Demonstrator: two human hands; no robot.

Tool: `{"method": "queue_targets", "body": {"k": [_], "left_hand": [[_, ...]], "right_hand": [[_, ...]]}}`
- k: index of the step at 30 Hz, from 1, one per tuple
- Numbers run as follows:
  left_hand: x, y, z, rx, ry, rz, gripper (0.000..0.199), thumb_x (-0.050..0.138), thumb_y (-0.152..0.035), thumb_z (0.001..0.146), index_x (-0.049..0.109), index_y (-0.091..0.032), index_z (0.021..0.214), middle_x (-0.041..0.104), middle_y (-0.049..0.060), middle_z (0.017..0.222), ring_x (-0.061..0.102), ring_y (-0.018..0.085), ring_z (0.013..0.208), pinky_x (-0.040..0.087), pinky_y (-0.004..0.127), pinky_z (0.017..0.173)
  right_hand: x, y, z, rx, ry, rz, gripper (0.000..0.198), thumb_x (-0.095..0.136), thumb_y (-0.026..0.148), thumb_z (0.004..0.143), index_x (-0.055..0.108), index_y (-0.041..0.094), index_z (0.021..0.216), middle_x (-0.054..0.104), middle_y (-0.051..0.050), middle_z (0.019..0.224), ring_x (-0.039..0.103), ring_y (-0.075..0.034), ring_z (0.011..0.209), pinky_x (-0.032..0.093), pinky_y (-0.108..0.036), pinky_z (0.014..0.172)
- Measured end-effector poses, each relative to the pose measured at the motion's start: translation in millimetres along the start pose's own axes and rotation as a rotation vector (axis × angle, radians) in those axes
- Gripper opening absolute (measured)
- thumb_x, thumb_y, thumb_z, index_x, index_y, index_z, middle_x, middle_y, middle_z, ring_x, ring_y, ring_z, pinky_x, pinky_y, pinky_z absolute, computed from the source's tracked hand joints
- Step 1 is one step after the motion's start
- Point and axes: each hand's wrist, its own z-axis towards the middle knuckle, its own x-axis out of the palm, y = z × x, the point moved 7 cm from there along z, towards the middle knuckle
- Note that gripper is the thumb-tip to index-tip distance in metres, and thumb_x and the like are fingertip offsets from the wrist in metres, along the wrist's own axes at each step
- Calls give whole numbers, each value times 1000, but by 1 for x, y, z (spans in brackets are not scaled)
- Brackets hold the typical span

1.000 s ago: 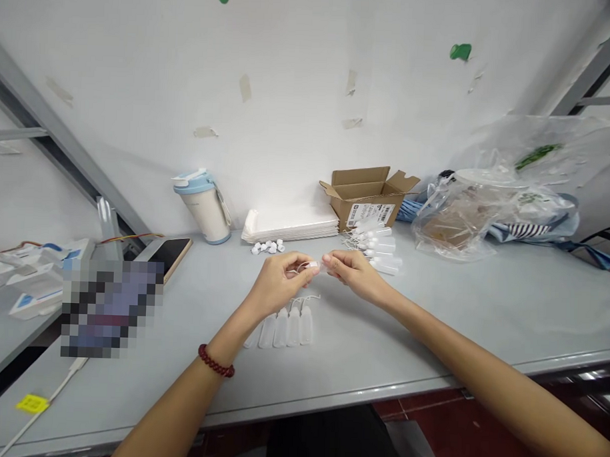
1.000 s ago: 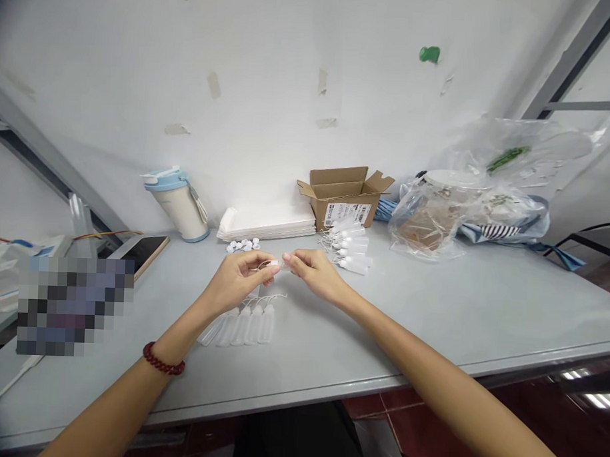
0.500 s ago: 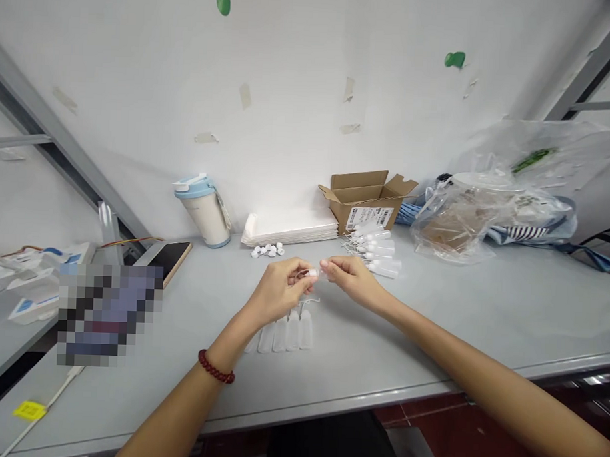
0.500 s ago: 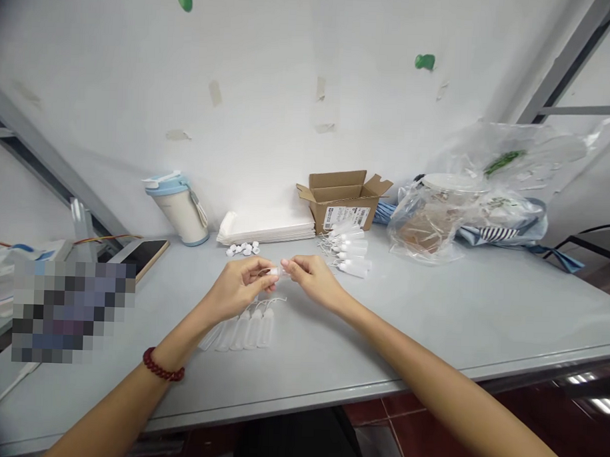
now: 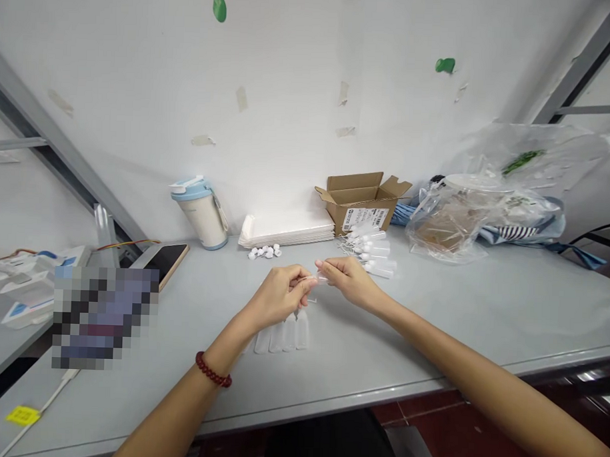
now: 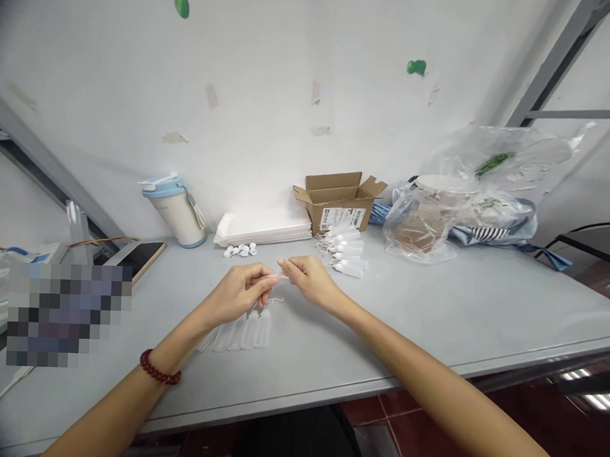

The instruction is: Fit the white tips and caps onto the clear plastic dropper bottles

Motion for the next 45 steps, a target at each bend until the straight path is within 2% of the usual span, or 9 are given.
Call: {"method": "queue_targets", "body": {"k": [6,10,14,18,21,27,33,41,45], "left_hand": [[4,-14,-5,225,-109,452,21,41,-27,90,50,-18,74,54,1,65,47,13,56,34,27,54],[-1,-11,0,212,-90,403,18,46,-30,89,56,-17,81,59,2,72,53,15,64,40,27,58],[-42,17,9,142,-274,396,17,50,-24,84,59,-16,95,66,7,90,61,18,81,48,30,70],[-78,52,16,122,-433,600,22,43,-13,82,62,-14,92,67,10,95,62,21,88,49,36,81],[-77,69,23,183,-391,621,29,41,-9,81,63,-15,98,65,10,107,60,22,101,46,38,91],[-66,86,33,141,-332,666,30,45,-9,79,66,-15,100,64,11,111,57,23,107,43,41,98],[-70,85,34,95,-326,619,32,42,-8,80,68,-14,97,64,11,111,58,22,106,43,40,98],[-73,88,34,76,-333,569,30,44,-11,80,68,-15,98,65,10,111,60,22,103,46,38,94],[-73,89,34,78,-346,553,30,45,-12,80,68,-14,100,65,12,112,60,22,101,47,38,92]], "right_hand": [[5,-9,1,123,115,137,53,44,62,81,34,19,53,23,7,48,22,-6,44,19,-23,45],[3,-13,1,194,131,227,51,47,62,80,34,20,53,19,9,47,16,-5,42,14,-23,43],[-29,-13,6,113,-126,41,52,45,59,83,32,20,51,29,6,47,26,-7,44,21,-23,45],[-75,-10,10,-89,-422,-359,41,41,46,88,53,17,61,51,-2,57,47,-14,57,34,-27,57],[-106,-17,11,-196,-589,-555,31,42,35,87,66,16,84,64,-9,78,58,-22,74,42,-32,68],[-144,-36,9,-207,-744,-603,26,48,17,79,67,17,96,67,-12,96,62,-24,88,48,-37,76],[-144,-46,15,-158,-644,-558,23,55,17,74,68,18,93,70,-9,97,63,-24,87,48,-38,77],[-145,-62,18,86,-395,-669,17,63,19,71,71,16,85,72,-8,92,64,-25,89,46,-36,81],[-144,-62,19,72,-332,-693,16,63,18,70,71,16,84,72,-8,94,64,-24,91,46,-34,81]]}}
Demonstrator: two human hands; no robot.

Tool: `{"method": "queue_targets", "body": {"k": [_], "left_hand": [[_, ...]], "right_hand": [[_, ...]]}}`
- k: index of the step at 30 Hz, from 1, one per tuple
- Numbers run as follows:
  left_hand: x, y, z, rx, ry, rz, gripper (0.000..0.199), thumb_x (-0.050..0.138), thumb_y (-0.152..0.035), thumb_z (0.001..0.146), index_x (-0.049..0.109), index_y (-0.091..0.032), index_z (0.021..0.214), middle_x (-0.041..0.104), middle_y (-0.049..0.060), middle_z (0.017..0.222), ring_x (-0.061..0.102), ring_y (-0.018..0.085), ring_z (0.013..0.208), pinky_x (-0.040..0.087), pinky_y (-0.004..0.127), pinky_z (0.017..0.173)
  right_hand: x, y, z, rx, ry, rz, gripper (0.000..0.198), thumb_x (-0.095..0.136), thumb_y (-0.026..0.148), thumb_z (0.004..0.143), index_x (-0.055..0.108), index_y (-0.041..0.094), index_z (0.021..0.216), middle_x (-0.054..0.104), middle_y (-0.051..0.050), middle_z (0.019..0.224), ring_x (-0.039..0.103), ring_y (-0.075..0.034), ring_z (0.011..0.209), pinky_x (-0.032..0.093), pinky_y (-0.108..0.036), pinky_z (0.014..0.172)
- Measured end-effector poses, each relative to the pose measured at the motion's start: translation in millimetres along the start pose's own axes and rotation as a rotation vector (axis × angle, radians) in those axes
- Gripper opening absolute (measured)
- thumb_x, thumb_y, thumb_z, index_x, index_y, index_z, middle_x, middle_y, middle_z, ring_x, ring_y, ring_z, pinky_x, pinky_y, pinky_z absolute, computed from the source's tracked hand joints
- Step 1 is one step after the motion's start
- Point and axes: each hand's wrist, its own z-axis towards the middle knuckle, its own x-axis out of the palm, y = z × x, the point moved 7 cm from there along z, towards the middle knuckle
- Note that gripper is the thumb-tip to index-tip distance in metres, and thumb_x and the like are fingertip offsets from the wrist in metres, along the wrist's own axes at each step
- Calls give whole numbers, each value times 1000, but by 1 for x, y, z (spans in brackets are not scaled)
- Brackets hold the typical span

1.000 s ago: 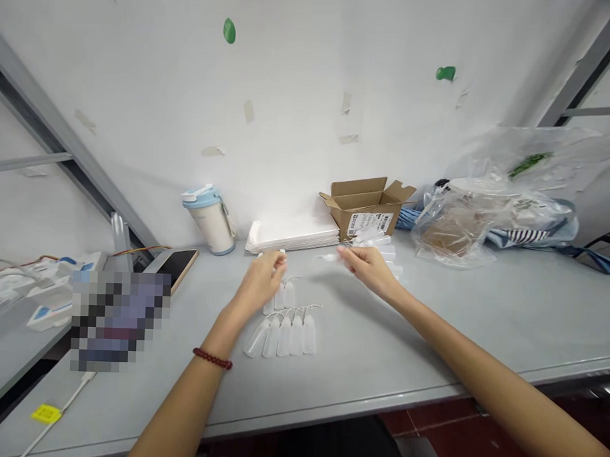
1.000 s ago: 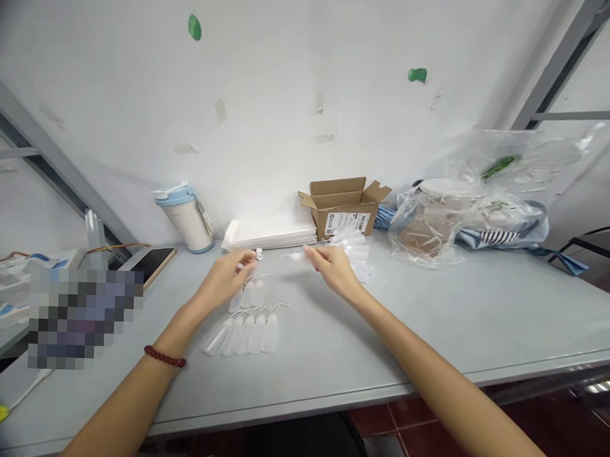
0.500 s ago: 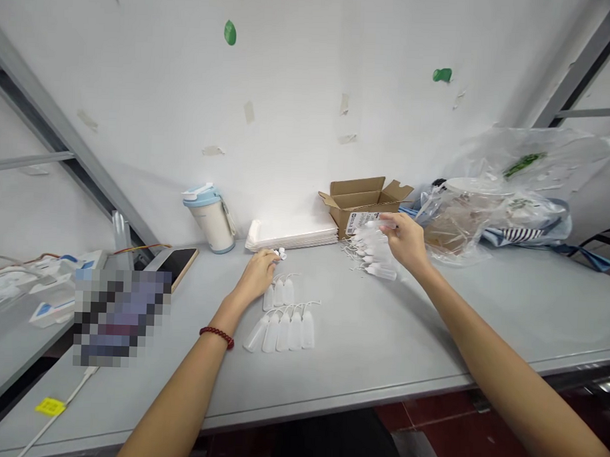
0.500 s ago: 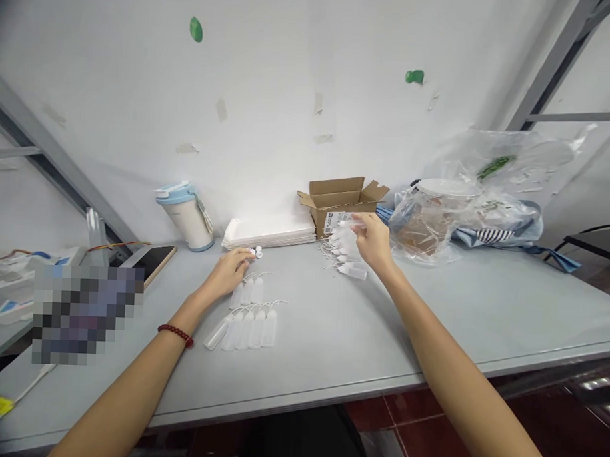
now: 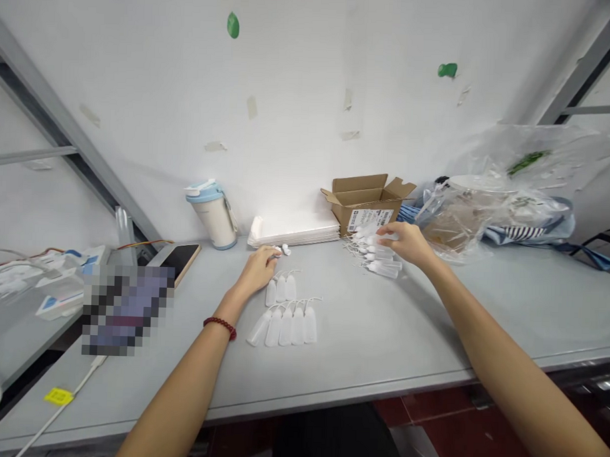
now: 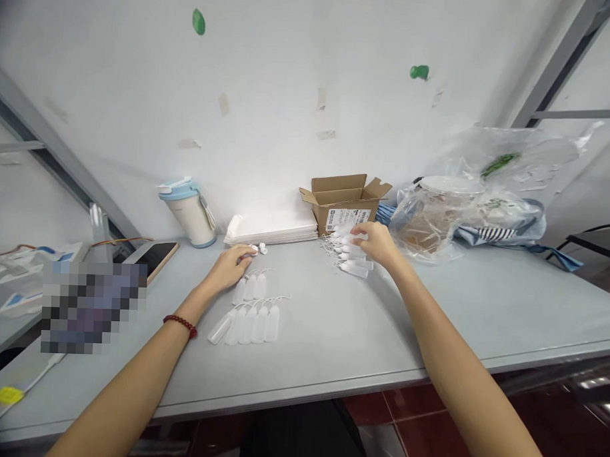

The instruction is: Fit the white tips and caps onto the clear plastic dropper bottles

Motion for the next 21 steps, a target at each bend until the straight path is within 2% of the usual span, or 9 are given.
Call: {"method": "queue_targets", "body": {"k": [7,12,15,18,21], "left_hand": [[2,3,2,6,-16,-34,31,44,-10,79,68,-17,98,65,9,111,59,21,104,46,37,94],[2,3,3,17,-15,-32,31,44,-11,80,68,-17,98,66,9,108,60,21,102,46,37,93],[2,2,2,5,7,-16,30,44,-12,80,69,-17,97,67,9,103,61,21,97,47,37,89],[3,2,1,-15,29,-4,30,45,-14,80,69,-16,97,68,9,99,62,21,90,48,36,85],[2,3,1,-33,30,7,28,48,-15,78,69,-17,96,68,8,94,62,20,82,48,34,81]], "right_hand": [[2,3,1,-61,5,-59,15,63,16,70,71,16,83,71,-9,94,63,-25,90,45,-36,81],[5,35,-7,-120,-45,22,10,58,20,75,67,17,73,70,-8,81,62,-21,80,45,-32,73],[23,74,-22,-228,81,145,12,55,23,79,65,17,75,69,-6,76,60,-17,70,45,-29,66],[42,113,-44,-334,239,262,14,53,26,83,64,16,83,68,-6,79,60,-16,70,44,-27,64],[54,140,-65,-394,381,339,18,52,27,85,64,16,95,68,-7,81,59,-15,70,43,-26,64]]}}
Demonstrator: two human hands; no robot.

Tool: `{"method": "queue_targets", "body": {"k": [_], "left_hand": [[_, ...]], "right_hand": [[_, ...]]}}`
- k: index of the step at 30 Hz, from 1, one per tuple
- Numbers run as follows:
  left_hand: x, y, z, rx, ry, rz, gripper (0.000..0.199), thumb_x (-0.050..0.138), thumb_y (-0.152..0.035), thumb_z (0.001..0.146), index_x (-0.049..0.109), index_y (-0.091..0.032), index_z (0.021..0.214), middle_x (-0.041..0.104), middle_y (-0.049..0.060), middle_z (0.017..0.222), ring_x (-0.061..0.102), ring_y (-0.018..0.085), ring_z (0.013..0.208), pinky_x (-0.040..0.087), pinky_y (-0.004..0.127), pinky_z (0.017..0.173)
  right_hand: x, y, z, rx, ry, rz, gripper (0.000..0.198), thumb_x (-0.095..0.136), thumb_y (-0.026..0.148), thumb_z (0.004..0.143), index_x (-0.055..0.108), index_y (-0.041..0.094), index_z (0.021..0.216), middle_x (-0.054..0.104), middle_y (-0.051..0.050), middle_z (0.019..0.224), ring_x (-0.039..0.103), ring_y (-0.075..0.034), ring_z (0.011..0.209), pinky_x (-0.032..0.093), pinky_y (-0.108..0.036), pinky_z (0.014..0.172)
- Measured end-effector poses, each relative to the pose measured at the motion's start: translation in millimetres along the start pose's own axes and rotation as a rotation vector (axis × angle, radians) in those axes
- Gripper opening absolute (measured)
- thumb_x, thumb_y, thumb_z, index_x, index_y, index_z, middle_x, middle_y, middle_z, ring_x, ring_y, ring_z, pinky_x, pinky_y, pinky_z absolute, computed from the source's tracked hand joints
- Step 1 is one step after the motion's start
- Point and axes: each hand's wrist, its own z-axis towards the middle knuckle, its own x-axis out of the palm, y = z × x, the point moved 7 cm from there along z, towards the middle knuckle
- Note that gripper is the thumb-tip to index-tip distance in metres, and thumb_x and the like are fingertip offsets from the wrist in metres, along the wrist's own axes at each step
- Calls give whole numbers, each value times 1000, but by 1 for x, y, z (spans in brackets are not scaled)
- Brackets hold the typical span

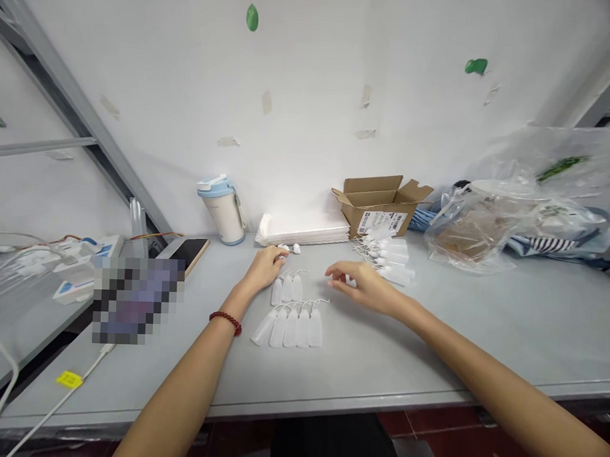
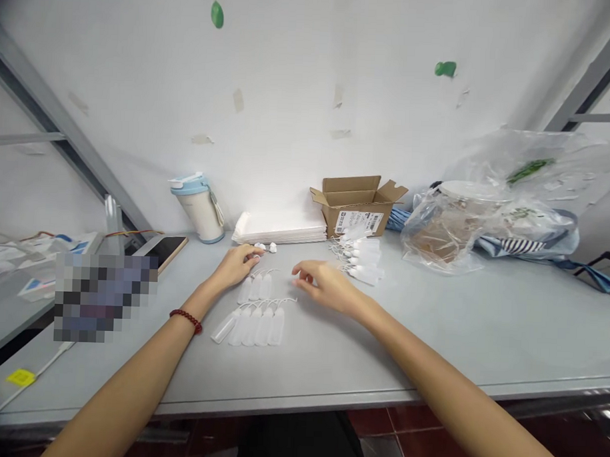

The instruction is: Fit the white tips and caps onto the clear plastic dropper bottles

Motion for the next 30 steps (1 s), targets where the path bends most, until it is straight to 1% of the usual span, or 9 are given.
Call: {"method": "queue_targets", "body": {"k": [6,10,13,16,19,21,24,27,30], "left_hand": [[-1,-2,1,-7,67,47,24,51,-19,75,71,-15,87,66,7,85,59,19,74,47,32,73],[-1,-4,1,-22,102,42,24,49,-17,74,71,-15,84,66,5,79,58,19,72,46,31,72],[-5,-6,1,-71,69,-3,21,54,-19,72,72,-15,83,68,6,80,59,21,74,46,33,74],[-19,-7,-2,-184,-49,-131,19,61,-26,70,71,-14,81,71,8,85,60,23,79,46,36,78],[-31,-17,-9,-261,-110,-428,27,65,-33,69,70,-12,86,71,10,89,61,21,82,47,33,77],[-30,-32,-14,-275,-39,-611,32,68,-37,68,69,-13,89,70,9,88,61,18,78,48,30,72],[-21,-56,-21,-270,105,-718,33,66,-43,70,70,-13,84,68,6,76,57,14,65,47,27,62],[-12,-74,-23,-207,150,-736,37,60,-48,75,71,-13,80,63,5,69,51,12,58,45,26,58],[-7,-85,-24,-138,158,-741,38,56,-47,77,71,-13,84,64,5,74,52,12,61,47,26,59]], "right_hand": [[31,39,-14,-144,363,137,27,54,31,86,69,16,103,68,-4,74,52,-10,57,39,-22,57],[38,42,-18,-138,466,168,26,55,31,86,71,15,99,70,-4,75,54,-10,58,40,-21,58],[40,40,-19,-124,504,177,25,53,29,87,72,15,96,71,-5,79,59,-11,62,41,-21,60],[35,37,-18,-132,469,108,24,50,26,88,72,16,90,71,-4,77,59,-12,62,40,-21,60],[23,30,-14,-122,335,-41,20,49,22,88,68,17,92,68,-3,73,54,-11,57,37,-22,58],[14,23,-10,-100,201,-146,19,49,21,88,65,17,97,67,-5,78,52,-11,56,36,-23,58],[5,18,-7,-114,34,-210,18,46,20,89,62,18,96,65,-8,87,53,-13,60,38,-25,60],[5,18,-6,-163,-25,-137,17,43,17,89,60,18,91,63,-7,87,55,-14,66,40,-25,62],[8,20,-5,-180,-8,-17,18,42,14,88,59,18,88,64,-6,86,56,-14,71,42,-26,65]]}}
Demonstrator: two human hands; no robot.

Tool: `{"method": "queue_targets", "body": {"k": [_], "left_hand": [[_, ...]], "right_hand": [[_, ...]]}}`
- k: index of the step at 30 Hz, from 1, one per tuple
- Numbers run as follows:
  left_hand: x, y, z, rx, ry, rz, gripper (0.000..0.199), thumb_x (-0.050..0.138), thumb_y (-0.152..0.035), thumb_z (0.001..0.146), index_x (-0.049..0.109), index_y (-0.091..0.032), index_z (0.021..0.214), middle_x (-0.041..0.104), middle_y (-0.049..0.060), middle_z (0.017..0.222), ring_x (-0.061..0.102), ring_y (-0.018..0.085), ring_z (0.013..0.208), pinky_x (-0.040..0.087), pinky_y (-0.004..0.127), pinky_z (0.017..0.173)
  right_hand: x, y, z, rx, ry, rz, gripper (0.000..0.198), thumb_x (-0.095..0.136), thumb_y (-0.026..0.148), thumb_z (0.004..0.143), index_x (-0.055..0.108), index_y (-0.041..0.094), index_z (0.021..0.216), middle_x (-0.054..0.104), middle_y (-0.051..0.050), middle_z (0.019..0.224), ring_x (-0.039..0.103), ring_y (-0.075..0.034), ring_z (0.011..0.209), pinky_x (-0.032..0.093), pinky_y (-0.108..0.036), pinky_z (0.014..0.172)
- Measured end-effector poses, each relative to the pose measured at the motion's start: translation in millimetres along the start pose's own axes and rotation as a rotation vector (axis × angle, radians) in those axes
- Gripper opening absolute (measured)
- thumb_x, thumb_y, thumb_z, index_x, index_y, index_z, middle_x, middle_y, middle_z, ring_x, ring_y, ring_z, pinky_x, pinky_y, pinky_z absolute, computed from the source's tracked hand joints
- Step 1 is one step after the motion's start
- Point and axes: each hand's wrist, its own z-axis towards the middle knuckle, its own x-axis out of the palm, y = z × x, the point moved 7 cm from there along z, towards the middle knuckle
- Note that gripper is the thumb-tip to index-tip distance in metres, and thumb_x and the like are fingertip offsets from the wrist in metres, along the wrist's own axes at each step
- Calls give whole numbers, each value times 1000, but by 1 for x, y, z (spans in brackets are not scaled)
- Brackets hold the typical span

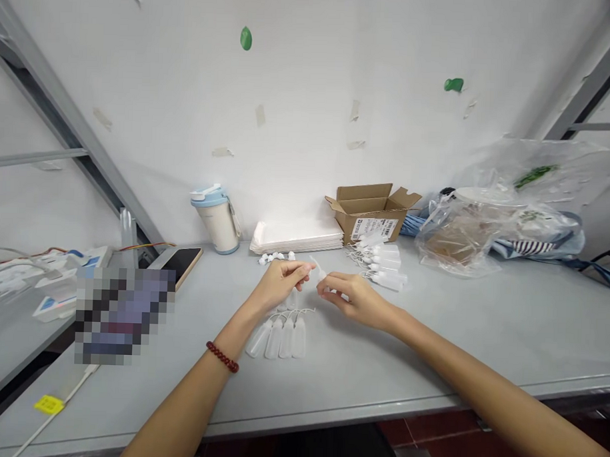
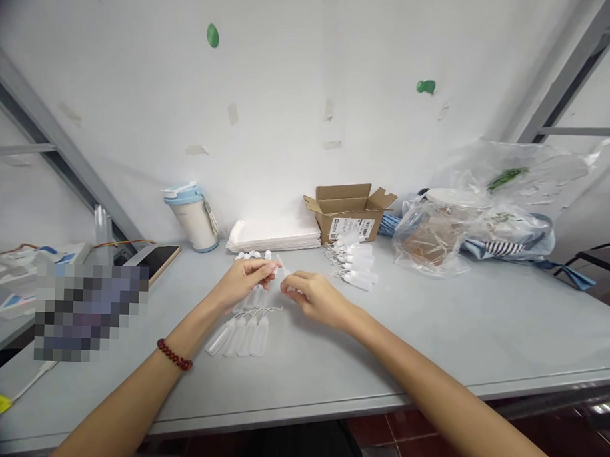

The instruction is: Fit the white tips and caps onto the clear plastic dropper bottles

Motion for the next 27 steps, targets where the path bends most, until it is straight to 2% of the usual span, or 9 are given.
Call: {"method": "queue_targets", "body": {"k": [5,10,15,18,21,24,27], "left_hand": [[5,-10,-3,61,54,35,30,57,-42,78,70,-15,77,69,9,99,61,18,82,50,28,70],[1,-12,-3,82,58,60,27,60,-40,77,70,-16,76,70,8,95,62,21,91,50,29,75],[-1,-14,-4,121,57,168,24,61,-38,77,70,-17,76,71,7,94,64,20,86,50,30,77],[0,-16,-5,142,57,194,21,61,-36,77,70,-17,76,72,7,92,64,20,86,50,29,77],[3,-13,-4,139,48,177,21,61,-35,76,71,-17,78,72,7,92,64,21,87,51,29,77],[4,-11,-3,169,2,127,21,62,-34,76,70,-16,84,71,8,94,64,21,88,50,30,79],[6,-11,-4,199,-17,80,22,64,-33,75,70,-15,86,69,9,95,63,21,89,51,30,78]], "right_hand": [[3,-3,1,89,58,213,16,45,15,87,61,18,87,65,-5,87,57,-14,77,44,-26,69],[-1,-8,1,172,120,314,19,44,18,87,63,18,83,65,-4,89,57,-15,80,42,-27,73],[-4,-14,1,199,173,366,24,39,16,88,61,18,77,63,-3,87,55,-16,85,40,-29,79],[-7,-21,2,212,145,379,23,40,22,90,61,18,81,60,-2,86,52,-15,82,39,-28,77],[-10,-29,2,258,60,448,19,42,28,90,58,18,87,57,-2,82,47,-13,71,38,-27,69],[-7,-34,2,303,-8,649,17,48,36,88,49,19,86,58,-2,78,46,-12,66,39,-27,65],[2,-35,1,351,-3,844,26,52,44,86,42,21,86,61,-1,78,46,-11,62,38,-26,61]]}}
